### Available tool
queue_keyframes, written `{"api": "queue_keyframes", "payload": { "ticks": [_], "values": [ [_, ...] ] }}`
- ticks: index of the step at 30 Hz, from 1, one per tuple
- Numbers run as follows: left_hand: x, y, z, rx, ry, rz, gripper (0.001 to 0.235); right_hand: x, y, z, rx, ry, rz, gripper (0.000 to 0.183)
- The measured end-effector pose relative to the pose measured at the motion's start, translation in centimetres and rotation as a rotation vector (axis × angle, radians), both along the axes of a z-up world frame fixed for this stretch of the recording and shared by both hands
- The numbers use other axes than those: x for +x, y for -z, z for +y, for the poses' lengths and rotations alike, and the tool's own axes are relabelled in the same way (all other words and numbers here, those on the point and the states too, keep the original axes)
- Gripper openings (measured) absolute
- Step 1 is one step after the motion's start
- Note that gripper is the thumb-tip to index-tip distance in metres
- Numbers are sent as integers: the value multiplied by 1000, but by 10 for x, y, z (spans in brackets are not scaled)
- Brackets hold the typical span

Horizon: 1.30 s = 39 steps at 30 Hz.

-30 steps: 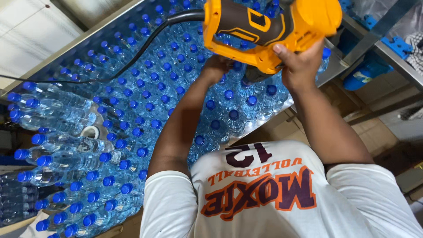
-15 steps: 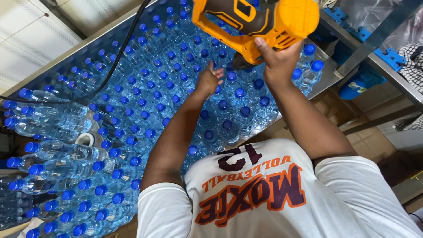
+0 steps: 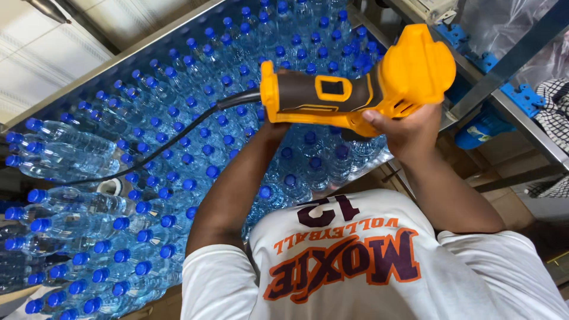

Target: The person uses a heat gun to seal plastic wrapping around rows of water bottles on a metal tray, moving the tool over the caps and then pressing the plastic down by hand.

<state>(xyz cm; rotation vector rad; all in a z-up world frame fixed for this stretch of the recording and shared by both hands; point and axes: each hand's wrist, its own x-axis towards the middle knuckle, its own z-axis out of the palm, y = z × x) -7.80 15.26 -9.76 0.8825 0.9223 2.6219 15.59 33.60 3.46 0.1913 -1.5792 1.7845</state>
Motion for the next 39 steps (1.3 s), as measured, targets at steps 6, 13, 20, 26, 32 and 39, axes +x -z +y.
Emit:
{"api": "queue_keyframes", "payload": {
  "ticks": [6,13,20,26,32,39],
  "values": [
    [7,-9,17,-457,-72,251,8,-7,-9,3,-45,-4,-42,73],
    [13,-2,16,-1000,-192,512,24,-26,4,17,91,61,46,78],
    [-29,60,11,-1464,-332,711,45,-74,14,38,-156,-168,232,69],
    [-10,28,7,-1377,-154,298,101,-108,14,40,3,-46,161,75],
    [-7,21,2,-1348,-127,206,103,-143,22,35,-112,-53,148,73],
    [-6,7,8,-1398,-237,221,79,-124,34,40,-98,-138,130,77]
  ]
}}
